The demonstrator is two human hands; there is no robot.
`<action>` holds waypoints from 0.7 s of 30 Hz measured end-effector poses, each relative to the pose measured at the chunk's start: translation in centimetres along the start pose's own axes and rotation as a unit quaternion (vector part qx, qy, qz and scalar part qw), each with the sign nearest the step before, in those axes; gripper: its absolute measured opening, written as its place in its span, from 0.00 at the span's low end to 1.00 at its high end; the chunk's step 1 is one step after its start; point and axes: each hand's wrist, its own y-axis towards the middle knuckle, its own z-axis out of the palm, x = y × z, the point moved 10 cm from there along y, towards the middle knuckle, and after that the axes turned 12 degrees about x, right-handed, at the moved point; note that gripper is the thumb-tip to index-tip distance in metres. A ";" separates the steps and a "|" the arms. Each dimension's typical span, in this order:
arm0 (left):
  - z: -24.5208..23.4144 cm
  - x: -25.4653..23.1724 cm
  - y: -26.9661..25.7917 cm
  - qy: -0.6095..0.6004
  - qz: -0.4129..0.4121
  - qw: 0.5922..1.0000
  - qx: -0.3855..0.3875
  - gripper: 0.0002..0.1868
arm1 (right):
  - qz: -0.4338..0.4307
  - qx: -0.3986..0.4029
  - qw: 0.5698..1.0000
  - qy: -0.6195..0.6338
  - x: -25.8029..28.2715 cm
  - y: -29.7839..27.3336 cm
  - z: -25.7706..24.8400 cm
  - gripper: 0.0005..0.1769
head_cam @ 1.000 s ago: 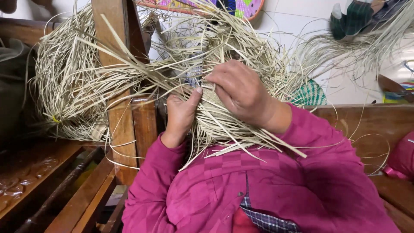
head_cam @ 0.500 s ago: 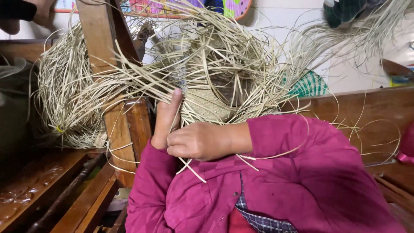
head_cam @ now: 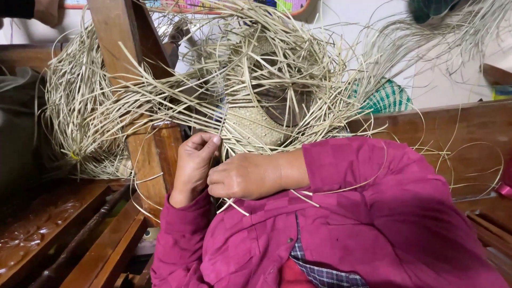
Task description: A person is weaving dried straw or grass strands together to create a product, likely a mat or basket, using a wooden frame for support.
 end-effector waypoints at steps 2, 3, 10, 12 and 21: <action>0.2 -0.3 -0.1 0.004 0.000 1.000 0.000 0.04 | 0.001 0.011 1.000 0.001 0.0 -0.2 0.5 0.11; 0.3 -0.5 -0.2 0.009 0.000 1.000 0.001 0.04 | 0.002 0.021 1.000 0.003 0.0 -0.3 0.9 0.10; 0.1 1.3 0.5 0.002 -0.011 1.000 0.002 0.05 | 0.007 0.065 0.998 0.016 -0.1 -0.4 2.9 0.09; 0.3 2.6 1.0 -0.012 -0.016 1.000 0.023 0.05 | 0.009 0.087 0.996 0.021 -0.3 -0.6 3.8 0.06; 0.7 3.1 0.8 -0.038 -0.039 0.997 0.048 0.04 | 0.009 0.111 0.993 0.043 -0.5 -0.6 3.9 0.05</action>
